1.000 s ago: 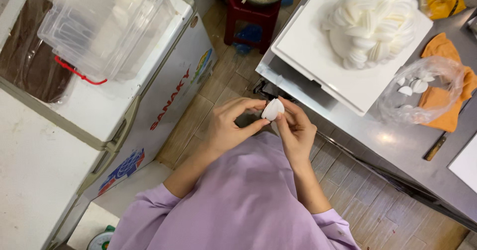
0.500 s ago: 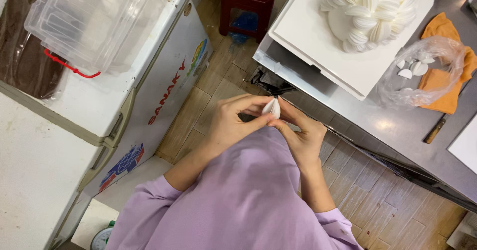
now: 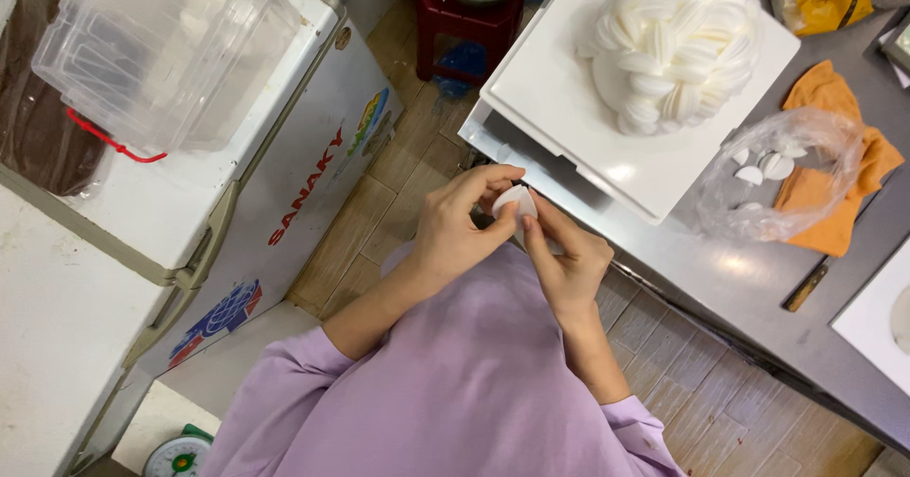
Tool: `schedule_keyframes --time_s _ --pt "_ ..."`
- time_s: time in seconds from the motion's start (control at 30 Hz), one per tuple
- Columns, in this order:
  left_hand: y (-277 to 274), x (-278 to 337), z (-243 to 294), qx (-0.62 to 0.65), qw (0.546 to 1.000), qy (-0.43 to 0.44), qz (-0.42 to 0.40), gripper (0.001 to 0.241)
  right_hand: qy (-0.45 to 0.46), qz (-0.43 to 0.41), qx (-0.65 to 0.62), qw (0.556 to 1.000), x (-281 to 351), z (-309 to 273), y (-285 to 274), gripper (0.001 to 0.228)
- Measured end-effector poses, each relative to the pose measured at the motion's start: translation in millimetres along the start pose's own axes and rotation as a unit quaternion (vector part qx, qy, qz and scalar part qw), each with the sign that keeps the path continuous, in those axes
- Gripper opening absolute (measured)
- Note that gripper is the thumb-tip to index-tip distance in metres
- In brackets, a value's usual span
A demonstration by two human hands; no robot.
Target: The person peels small white fondant pieces from a plastic bag and folds them into petal shapes by hand, then attaches the folded petals onto a large white fondant structure on a square board.
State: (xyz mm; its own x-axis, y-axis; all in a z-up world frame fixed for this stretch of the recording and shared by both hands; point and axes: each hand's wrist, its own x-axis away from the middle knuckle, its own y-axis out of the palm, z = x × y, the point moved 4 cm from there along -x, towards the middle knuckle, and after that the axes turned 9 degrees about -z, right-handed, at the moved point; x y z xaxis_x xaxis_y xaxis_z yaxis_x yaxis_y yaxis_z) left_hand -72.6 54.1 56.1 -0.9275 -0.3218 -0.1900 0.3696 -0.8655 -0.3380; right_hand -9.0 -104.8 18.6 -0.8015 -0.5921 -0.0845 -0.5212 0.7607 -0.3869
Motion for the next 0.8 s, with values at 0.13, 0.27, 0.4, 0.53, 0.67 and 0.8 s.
schedule_keyframes --time_s 0.13,0.27,0.4,0.53,0.67,0.8 --pt "15.1 -22.8 -16.7 0.189 0.978 -0.068 -0.056 0.036 0.109 -0.032 -0.239 0.964 -21.3 34.9 -17.2 0.03" --pt "27.0 -42.7 -25.8 0.244 0.961 -0.093 -0.092 0.038 0.134 -0.069 -0.347 0.926 -47.1 57.7 -33.0 0.026" --pt "30.0 -46.7 -4.1 0.019 0.995 0.077 -0.056 0.037 0.113 -0.079 -0.239 0.961 -60.6 51.9 -47.2 0.028" --pt "35.9 -52.2 2.8 -0.082 0.985 0.153 0.0 0.03 -0.058 -0.134 -0.001 0.989 -71.5 20.4 -66.3 0.037" --pt "40.9 -59.0 -3.3 -0.101 0.981 0.159 0.035 0.029 -0.102 -0.176 0.062 0.977 -79.5 7.4 -63.4 0.044" --pt "38.6 -66.4 -4.2 -0.149 0.972 0.164 0.081 0.033 -0.027 -0.188 0.055 0.98 -85.4 16.7 -50.8 0.052"
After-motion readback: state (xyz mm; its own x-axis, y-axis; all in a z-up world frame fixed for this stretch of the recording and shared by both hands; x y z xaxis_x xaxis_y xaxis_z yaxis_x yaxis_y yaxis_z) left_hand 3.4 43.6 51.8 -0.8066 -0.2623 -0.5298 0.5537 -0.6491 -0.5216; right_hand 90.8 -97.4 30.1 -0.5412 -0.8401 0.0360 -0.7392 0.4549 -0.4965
